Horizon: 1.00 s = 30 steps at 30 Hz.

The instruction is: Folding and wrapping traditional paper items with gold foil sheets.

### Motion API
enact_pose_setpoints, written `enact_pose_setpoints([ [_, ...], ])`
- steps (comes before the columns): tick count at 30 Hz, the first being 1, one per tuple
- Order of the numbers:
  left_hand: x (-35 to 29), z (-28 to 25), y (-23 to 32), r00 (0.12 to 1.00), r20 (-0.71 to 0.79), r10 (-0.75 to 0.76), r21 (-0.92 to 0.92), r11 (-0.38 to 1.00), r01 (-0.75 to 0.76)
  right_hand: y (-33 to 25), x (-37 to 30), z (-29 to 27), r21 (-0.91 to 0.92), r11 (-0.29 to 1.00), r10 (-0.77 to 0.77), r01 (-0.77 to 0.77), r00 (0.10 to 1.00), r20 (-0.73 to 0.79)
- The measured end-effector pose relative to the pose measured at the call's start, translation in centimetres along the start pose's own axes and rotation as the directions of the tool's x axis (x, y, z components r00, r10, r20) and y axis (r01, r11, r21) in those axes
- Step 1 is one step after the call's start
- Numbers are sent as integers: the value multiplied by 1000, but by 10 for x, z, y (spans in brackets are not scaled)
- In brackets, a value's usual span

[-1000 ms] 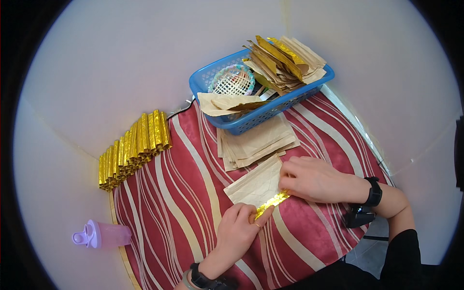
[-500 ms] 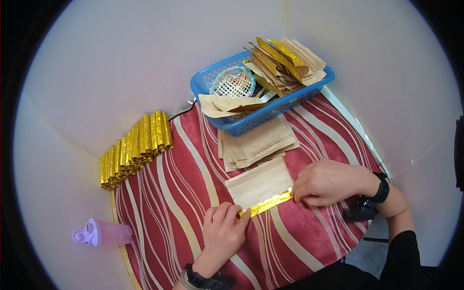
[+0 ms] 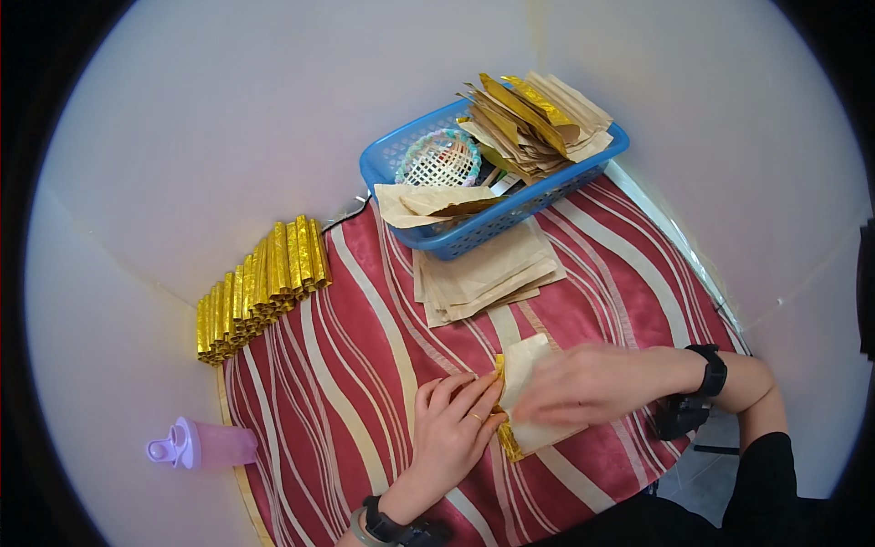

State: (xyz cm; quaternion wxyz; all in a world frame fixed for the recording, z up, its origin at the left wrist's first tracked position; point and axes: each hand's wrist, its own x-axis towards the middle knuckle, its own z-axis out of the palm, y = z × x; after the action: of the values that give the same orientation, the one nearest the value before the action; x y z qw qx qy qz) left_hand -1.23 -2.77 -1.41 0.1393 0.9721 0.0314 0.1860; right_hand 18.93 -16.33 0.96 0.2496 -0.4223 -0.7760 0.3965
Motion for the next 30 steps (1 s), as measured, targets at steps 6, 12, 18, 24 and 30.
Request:
enact_pose_setpoints([
  [6,3,-6,7,999,6,-32,49,998,32,7,2,4,-657,743,-157,-126,922,-355],
  [12,-2,-6,20,987,80,-139,-65,987,145,-5,-3,1,-666,671,105,-325,931,-349],
  [18,-4,1,15,990,73,-118,-179,975,130,23,10,4,-778,615,-313,-129,866,-391],
  [24,-5,-2,15,989,116,-90,-198,974,112,14,3,-9,-541,811,-124,-222,839,-530],
  [30,-4,-4,19,975,220,17,-231,972,35,1,-1,-10,-314,865,210,-392,850,-483],
])
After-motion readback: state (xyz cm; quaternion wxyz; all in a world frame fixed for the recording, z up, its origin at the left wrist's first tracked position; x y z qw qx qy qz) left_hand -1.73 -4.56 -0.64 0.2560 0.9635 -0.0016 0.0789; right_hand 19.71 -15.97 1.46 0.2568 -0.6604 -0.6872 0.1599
